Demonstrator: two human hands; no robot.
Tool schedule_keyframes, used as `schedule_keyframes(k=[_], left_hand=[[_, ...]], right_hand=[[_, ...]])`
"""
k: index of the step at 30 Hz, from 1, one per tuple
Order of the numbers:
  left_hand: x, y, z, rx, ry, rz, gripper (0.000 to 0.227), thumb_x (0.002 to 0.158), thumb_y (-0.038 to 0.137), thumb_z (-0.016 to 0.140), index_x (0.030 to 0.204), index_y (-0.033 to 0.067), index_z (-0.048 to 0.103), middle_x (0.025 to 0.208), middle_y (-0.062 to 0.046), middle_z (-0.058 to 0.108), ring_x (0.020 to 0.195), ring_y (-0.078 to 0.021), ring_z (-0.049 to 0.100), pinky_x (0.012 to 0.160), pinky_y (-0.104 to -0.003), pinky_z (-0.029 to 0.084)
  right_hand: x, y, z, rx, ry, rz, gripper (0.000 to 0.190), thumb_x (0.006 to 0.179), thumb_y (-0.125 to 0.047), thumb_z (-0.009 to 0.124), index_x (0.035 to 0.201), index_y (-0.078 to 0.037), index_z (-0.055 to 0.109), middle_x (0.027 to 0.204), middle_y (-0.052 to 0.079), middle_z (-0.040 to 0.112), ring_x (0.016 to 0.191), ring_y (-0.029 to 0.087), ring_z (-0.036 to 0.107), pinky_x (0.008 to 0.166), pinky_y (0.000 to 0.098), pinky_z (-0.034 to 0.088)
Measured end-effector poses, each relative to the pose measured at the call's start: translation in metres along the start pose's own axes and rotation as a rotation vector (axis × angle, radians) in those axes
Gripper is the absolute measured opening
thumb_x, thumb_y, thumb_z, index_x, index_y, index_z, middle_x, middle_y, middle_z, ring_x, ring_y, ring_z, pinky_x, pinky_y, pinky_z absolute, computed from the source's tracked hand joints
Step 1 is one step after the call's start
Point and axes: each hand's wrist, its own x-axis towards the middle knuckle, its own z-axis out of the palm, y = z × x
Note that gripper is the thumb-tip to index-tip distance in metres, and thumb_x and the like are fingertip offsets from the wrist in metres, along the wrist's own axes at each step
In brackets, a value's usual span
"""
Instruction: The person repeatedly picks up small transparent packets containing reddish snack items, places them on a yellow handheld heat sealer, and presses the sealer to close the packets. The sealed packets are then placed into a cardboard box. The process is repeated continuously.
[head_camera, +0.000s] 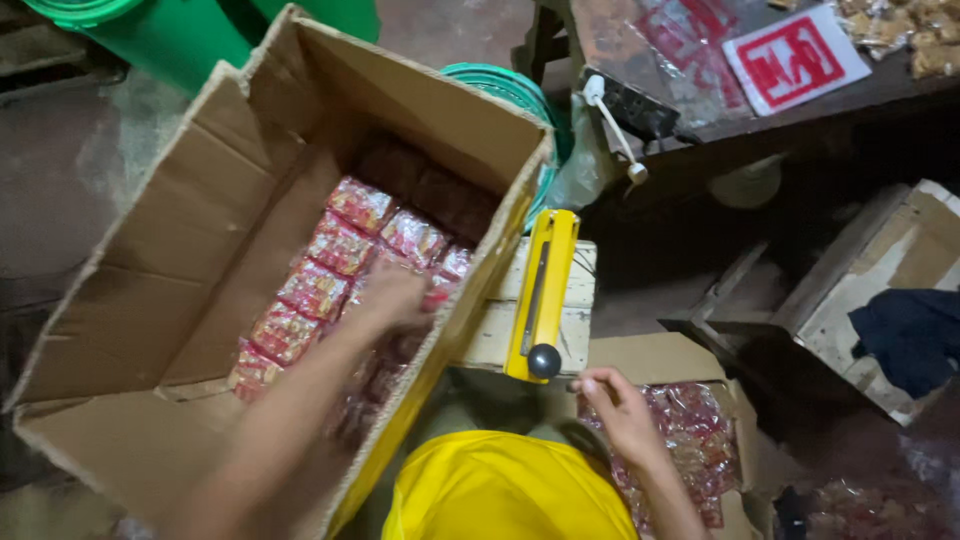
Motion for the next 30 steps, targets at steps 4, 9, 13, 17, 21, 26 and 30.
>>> schedule_keyframes(k=[4, 9, 13, 17, 21, 26, 30], left_hand=[[-0.093, -0.023, -0.061, -0.168, 0.505, -0.017, 0.034, 0.079, 0.045, 0.072, 0.102, 0.0198, 0.073, 0.107, -0.009, 0.076, 0.099, -0.0311, 0.073, 0.082, -0.045, 0.057], [-0.228, 0.073, -0.117, -0.886, 0.620, -0.150, 0.049, 0.074, 0.023, 0.092, 0.118, 0.0152, 0.074, 0.092, 0.000, 0.076, 0.075, -0.0134, 0.062, 0.072, -0.029, 0.048], [-0.214, 0.167, -0.067, -1.399, 0.359, -0.159, 0.075, 0.063, 0.015, 0.092, 0.135, 0.0182, 0.071, 0.119, -0.004, 0.088, 0.100, -0.0165, 0.087, 0.092, -0.030, 0.070], [-0.158, 0.191, 0.013, -1.832, 0.165, 0.155, 0.101, 0.065, 0.015, 0.092, 0.155, 0.0105, 0.049, 0.135, -0.014, 0.066, 0.111, -0.0215, 0.072, 0.099, -0.034, 0.063], [-0.132, 0.206, 0.040, -2.142, -0.047, 0.170, 0.089, 0.066, 0.001, 0.089, 0.149, 0.0050, 0.055, 0.125, -0.014, 0.071, 0.108, -0.0253, 0.070, 0.097, -0.042, 0.060], [-0.072, 0.209, 0.126, -1.861, 0.327, -0.082, 0.029, 0.087, 0.009, 0.089, 0.115, 0.0019, 0.083, 0.094, -0.013, 0.076, 0.072, -0.0185, 0.073, 0.060, -0.032, 0.065], [-0.079, 0.215, 0.153, -1.886, 0.080, -0.147, 0.043, 0.086, 0.005, 0.087, 0.128, 0.0056, 0.078, 0.096, -0.015, 0.073, 0.071, -0.0259, 0.077, 0.062, -0.036, 0.070]], right_hand=[[-0.010, -0.026, -0.003, 0.082, -0.017, -0.091, 0.031, 0.098, -0.032, 0.065, 0.119, -0.010, 0.073, 0.117, 0.007, 0.080, 0.110, 0.022, 0.076, 0.106, 0.0393, 0.061], [-0.044, -0.063, 0.005, 0.154, -0.369, -0.514, 0.054, 0.091, -0.059, 0.065, 0.119, -0.013, 0.071, 0.120, 0.009, 0.076, 0.115, 0.027, 0.074, 0.107, 0.0529, 0.058], [-0.055, -0.079, 0.020, 0.579, -0.619, -0.770, 0.079, 0.104, -0.055, 0.072, 0.151, 0.003, 0.045, 0.147, 0.022, 0.057, 0.138, 0.037, 0.059, 0.122, 0.0510, 0.049], [-0.009, -0.028, 0.005, 0.871, -0.676, -0.524, 0.063, 0.097, -0.047, 0.083, 0.133, -0.001, 0.060, 0.125, 0.022, 0.071, 0.113, 0.037, 0.070, 0.105, 0.0567, 0.059], [0.005, 0.024, -0.017, 1.077, -0.589, -0.374, 0.049, 0.098, -0.029, 0.082, 0.128, 0.003, 0.061, 0.119, 0.021, 0.073, 0.113, 0.036, 0.070, 0.104, 0.0541, 0.059], [0.003, 0.047, -0.023, 1.153, -0.530, -0.198, 0.044, 0.094, -0.013, 0.083, 0.131, -0.001, 0.062, 0.119, 0.023, 0.075, 0.103, 0.035, 0.076, 0.093, 0.0532, 0.066], [0.021, 0.100, -0.011, 1.098, -0.271, -0.044, 0.049, 0.094, -0.012, 0.072, 0.140, -0.005, 0.056, 0.123, 0.024, 0.076, 0.105, 0.038, 0.077, 0.090, 0.0609, 0.064]])
